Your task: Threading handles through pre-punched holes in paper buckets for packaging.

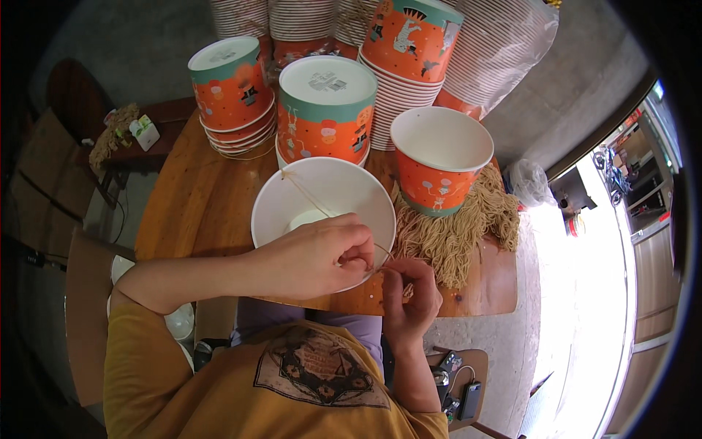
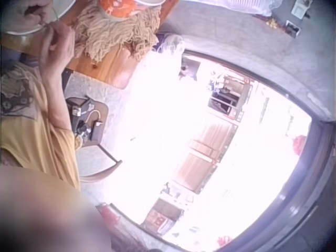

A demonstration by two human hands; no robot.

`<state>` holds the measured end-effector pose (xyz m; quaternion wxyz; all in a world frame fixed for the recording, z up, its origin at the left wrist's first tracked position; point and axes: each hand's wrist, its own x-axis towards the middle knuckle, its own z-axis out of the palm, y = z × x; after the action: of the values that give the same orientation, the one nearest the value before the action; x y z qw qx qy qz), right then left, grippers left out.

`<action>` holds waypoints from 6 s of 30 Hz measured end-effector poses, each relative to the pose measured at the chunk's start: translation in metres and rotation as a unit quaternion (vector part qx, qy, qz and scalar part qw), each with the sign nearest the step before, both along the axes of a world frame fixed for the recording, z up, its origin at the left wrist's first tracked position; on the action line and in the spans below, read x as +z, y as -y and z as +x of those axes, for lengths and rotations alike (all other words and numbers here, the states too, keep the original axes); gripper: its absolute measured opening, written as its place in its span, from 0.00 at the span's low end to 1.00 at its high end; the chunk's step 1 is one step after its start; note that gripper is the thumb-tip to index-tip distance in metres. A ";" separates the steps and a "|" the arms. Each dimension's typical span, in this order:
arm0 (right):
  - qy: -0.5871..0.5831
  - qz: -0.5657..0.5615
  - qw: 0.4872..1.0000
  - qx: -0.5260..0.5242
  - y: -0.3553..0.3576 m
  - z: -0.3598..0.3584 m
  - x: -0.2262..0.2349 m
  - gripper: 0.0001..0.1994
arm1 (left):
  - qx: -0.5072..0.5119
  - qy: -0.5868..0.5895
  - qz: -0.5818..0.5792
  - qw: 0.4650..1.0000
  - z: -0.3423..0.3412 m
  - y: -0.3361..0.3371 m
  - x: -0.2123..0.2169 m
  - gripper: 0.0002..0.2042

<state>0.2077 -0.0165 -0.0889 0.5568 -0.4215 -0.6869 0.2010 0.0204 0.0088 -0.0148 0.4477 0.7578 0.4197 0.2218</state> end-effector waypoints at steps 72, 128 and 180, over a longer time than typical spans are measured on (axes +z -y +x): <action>0.289 -0.050 0.935 0.201 -0.050 -0.040 0.061 0.05 | -0.069 -0.198 0.321 0.924 -0.055 0.017 -0.001 0.11; -0.423 -0.406 0.771 0.246 -0.217 -0.285 -0.036 0.14 | 0.401 0.034 0.291 0.868 -0.195 0.027 -0.037 0.06; 0.007 -0.195 0.955 0.221 0.004 0.021 0.012 0.03 | 0.035 -0.143 0.499 0.854 -0.007 0.022 -0.034 0.18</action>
<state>0.2284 -0.0202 -0.0768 0.4003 -0.3611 -0.7144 0.4462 0.0137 -0.0134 -0.0491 -0.0633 0.8877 0.3383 0.3058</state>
